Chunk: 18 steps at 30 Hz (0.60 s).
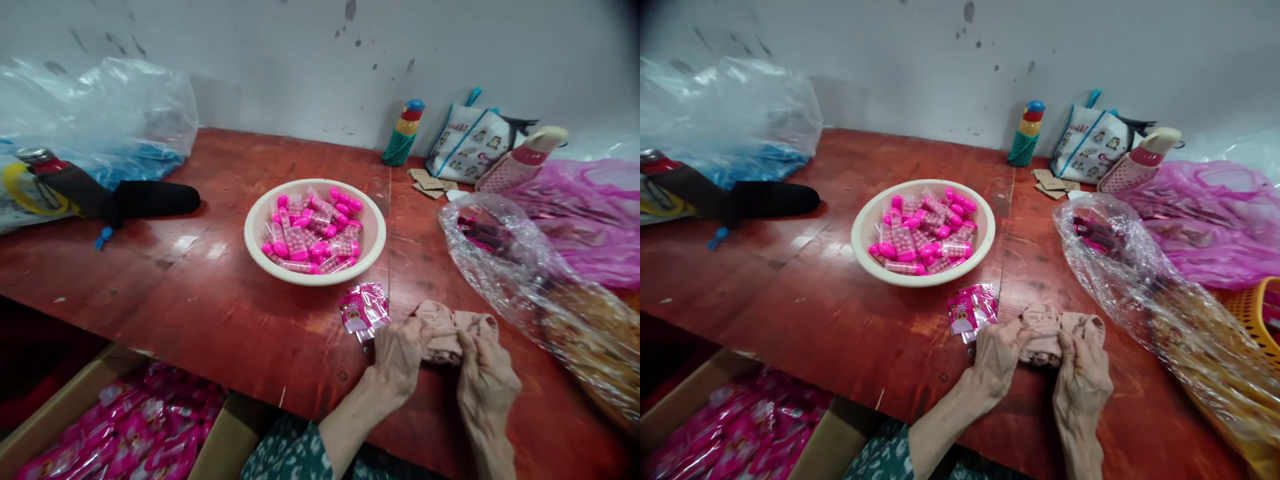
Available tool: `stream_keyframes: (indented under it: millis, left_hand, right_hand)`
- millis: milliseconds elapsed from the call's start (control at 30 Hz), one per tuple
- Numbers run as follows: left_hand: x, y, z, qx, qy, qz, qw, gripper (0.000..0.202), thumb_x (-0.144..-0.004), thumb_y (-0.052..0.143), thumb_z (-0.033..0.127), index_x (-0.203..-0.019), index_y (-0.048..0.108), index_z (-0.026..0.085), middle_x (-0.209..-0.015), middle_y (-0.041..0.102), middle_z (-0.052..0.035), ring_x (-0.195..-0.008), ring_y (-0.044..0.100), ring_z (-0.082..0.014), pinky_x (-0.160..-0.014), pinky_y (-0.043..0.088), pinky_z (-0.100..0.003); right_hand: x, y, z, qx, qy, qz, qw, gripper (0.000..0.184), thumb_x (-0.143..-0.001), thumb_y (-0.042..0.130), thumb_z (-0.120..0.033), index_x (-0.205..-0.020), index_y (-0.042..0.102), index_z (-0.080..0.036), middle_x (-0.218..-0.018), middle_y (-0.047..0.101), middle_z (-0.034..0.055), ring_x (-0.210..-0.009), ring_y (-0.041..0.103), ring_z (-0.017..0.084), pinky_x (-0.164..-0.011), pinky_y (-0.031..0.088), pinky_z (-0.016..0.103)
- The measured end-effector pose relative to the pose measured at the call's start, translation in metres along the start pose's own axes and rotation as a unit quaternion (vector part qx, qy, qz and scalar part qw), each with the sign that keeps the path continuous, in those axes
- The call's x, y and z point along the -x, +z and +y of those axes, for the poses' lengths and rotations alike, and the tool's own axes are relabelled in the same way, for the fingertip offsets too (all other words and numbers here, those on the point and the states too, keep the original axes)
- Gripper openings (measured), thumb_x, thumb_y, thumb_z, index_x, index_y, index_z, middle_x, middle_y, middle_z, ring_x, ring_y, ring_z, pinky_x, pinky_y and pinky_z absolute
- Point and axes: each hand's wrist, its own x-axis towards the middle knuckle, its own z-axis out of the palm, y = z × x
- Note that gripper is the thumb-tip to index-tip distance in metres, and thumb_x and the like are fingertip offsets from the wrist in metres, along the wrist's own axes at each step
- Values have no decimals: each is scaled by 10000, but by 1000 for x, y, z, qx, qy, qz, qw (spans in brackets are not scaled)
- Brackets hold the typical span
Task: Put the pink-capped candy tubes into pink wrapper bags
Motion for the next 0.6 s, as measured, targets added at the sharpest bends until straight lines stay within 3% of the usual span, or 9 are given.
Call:
stream_keyframes:
  millis: [100, 167, 233, 333, 367, 467, 600]
  left_hand:
    - [1, -25, -7, 1, -40, 52, 998, 204, -857, 476, 265, -905, 654, 177, -696, 680, -73, -631, 614, -201, -597, 427, -281]
    - [10, -51, -17, 11, -73, 94, 993, 241, -873, 445, 250, -1019, 619, 173, -776, 688, -79, -674, 622, -196, -616, 432, -275]
    - [19, -75, -29, 23, -107, 133, 985, 244, -876, 439, 270, -1019, 609, 168, -809, 689, -80, -688, 629, -190, -610, 440, -263]
    - [27, -97, -46, 38, -147, 172, 973, 241, -862, 462, 302, -988, 610, 160, -840, 688, -92, -680, 632, -192, -565, 441, -255]
    - [28, -100, -51, 43, -156, 179, 970, 238, -856, 472, 309, -975, 614, 159, -848, 687, -96, -682, 632, -194, -554, 440, -254]
    - [29, -100, -57, 64, -174, 182, 966, 221, -839, 502, 315, -934, 632, 164, -851, 687, -95, -698, 631, -197, -555, 441, -253]
    - [30, -94, -57, 109, -190, 174, 960, 193, -814, 545, 311, -896, 657, 177, -837, 687, -79, -721, 624, -192, -591, 447, -253]
  right_hand:
    - [-13, -8, -14, 37, 5, 85, 996, 438, -860, 465, -468, -968, 682, -102, -933, 665, 170, -931, 571, 325, -828, 401, 463]
    - [-13, -9, -35, 26, -15, 102, 994, 365, -839, 539, -412, -1045, 659, -136, -1009, 652, 148, -990, 553, 311, -891, 372, 465]
    - [-6, -1, -63, -22, -47, 41, 998, 306, -835, 558, -387, -1025, 657, -168, -988, 647, 119, -967, 550, 283, -894, 375, 446]
    - [12, 25, -103, -89, -66, -142, 984, 291, -817, 562, -436, -912, 658, -178, -849, 626, 88, -821, 528, 253, -768, 422, 396]
    - [18, 35, -112, -81, -54, -173, 980, 300, -810, 563, -453, -879, 658, -177, -816, 613, 90, -809, 508, 261, -742, 414, 393]
    - [30, 54, -125, -73, -30, -194, 978, 277, -831, 533, -423, -766, 636, -173, -759, 600, 98, -770, 485, 269, -696, 383, 388]
    - [31, 56, -123, -100, 5, -196, 975, 245, -816, 559, -393, -690, 604, -188, -682, 592, 57, -700, 496, 239, -659, 370, 353]
